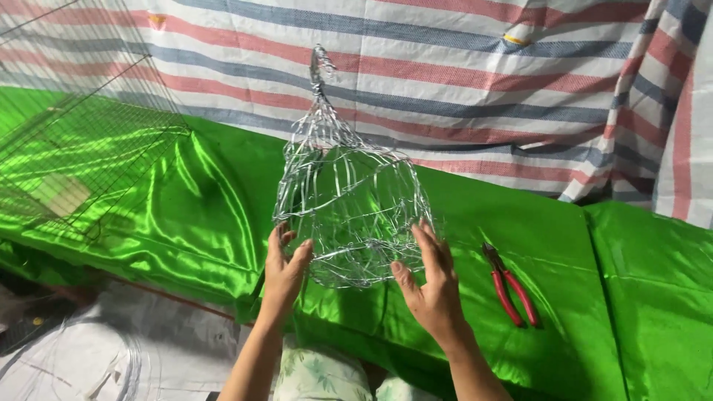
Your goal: The person is shaping and finishing a wire mesh basket or cage, using pliers to cut and bend wire ends.
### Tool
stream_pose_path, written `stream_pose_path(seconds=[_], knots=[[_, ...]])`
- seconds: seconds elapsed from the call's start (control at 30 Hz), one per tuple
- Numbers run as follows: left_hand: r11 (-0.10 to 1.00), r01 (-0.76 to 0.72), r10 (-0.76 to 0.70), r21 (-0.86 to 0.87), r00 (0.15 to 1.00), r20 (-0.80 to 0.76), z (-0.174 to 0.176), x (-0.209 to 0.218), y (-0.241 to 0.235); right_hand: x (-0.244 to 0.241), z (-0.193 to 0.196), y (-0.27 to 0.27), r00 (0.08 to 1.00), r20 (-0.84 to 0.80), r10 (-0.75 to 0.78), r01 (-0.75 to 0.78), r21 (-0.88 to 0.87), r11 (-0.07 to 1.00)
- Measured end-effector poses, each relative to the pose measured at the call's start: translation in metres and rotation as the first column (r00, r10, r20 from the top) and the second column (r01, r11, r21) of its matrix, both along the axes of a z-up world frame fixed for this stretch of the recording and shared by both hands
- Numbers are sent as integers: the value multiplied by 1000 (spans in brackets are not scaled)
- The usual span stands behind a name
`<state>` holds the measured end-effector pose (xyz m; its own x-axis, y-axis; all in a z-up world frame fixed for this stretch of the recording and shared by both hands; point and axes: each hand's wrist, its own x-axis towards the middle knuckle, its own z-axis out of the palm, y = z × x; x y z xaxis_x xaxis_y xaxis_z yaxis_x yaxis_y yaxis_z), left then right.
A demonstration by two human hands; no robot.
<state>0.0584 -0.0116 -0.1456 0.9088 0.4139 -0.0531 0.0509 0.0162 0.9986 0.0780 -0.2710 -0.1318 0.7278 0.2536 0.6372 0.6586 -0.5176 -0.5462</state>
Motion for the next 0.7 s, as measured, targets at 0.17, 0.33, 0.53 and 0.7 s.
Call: stream_pose_path(seconds=[0.17,0.33,0.53,0.7], knots=[[998,-1,0,60,1000,6,-2,-1,3,0,-11,-3,998,59,21,-21,-11,1000],[999,24,-24,28,1000,0,0,-2,4,-1,-15,1,992,128,5,-8,18,1000],[999,39,-38,24,999,-15,1,1,7,-3,-16,0,993,119,-12,11,7,1000],[999,50,-50,0,998,-27,4,-2,9,-1,-27,4,987,162,8,-8,0,1000]])
